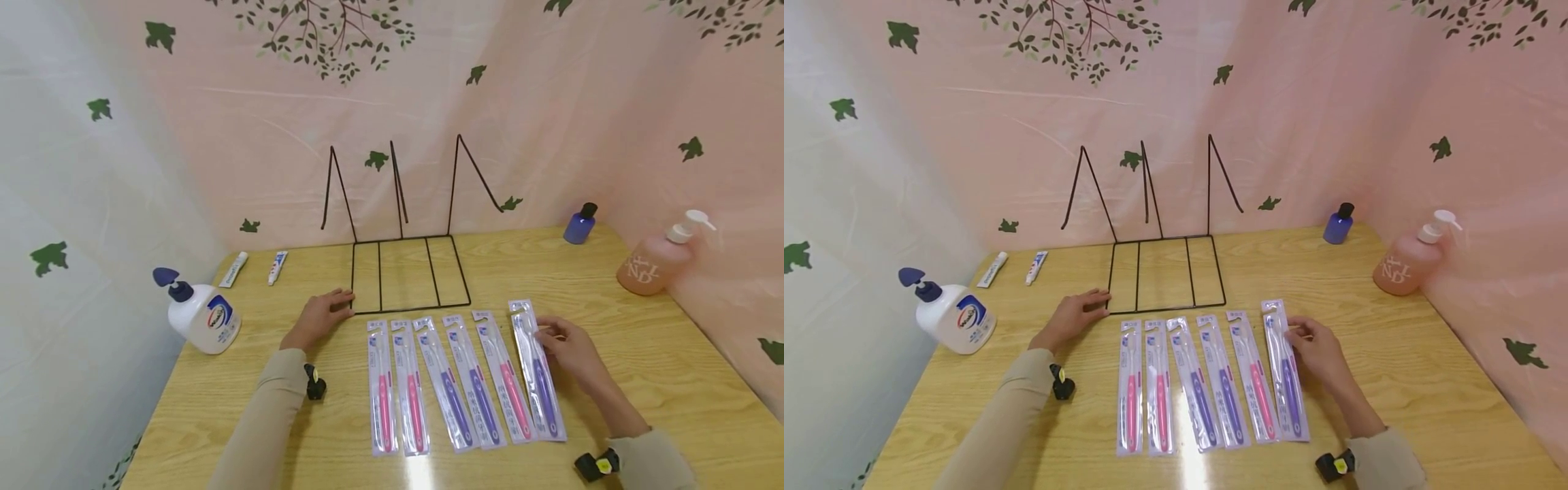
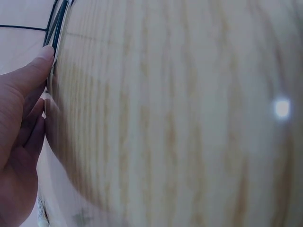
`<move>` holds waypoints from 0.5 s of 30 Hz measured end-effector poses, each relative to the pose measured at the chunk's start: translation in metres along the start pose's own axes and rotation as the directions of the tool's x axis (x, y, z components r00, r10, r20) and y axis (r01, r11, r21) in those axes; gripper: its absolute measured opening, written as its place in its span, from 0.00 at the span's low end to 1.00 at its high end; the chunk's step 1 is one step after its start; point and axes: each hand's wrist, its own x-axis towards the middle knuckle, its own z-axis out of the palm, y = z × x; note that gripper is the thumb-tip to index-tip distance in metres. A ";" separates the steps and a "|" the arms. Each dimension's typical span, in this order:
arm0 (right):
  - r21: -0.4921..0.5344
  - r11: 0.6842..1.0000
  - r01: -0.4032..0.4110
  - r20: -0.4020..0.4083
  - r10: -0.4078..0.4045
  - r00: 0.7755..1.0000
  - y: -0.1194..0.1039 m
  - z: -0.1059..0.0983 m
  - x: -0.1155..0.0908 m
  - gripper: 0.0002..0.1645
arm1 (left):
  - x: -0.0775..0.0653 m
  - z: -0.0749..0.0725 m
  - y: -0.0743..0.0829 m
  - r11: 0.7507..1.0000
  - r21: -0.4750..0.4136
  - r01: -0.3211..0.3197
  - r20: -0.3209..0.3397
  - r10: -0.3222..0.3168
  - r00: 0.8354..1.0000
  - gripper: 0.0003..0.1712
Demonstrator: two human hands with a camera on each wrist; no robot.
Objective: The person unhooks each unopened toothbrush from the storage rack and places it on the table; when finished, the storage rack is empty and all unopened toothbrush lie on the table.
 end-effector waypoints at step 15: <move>-0.139 0.988 -0.061 0.072 0.071 0.995 0.001 0.002 -0.005 0.21 | 0.000 0.000 -0.001 1.000 0.010 -0.004 0.000 0.004 1.000 0.28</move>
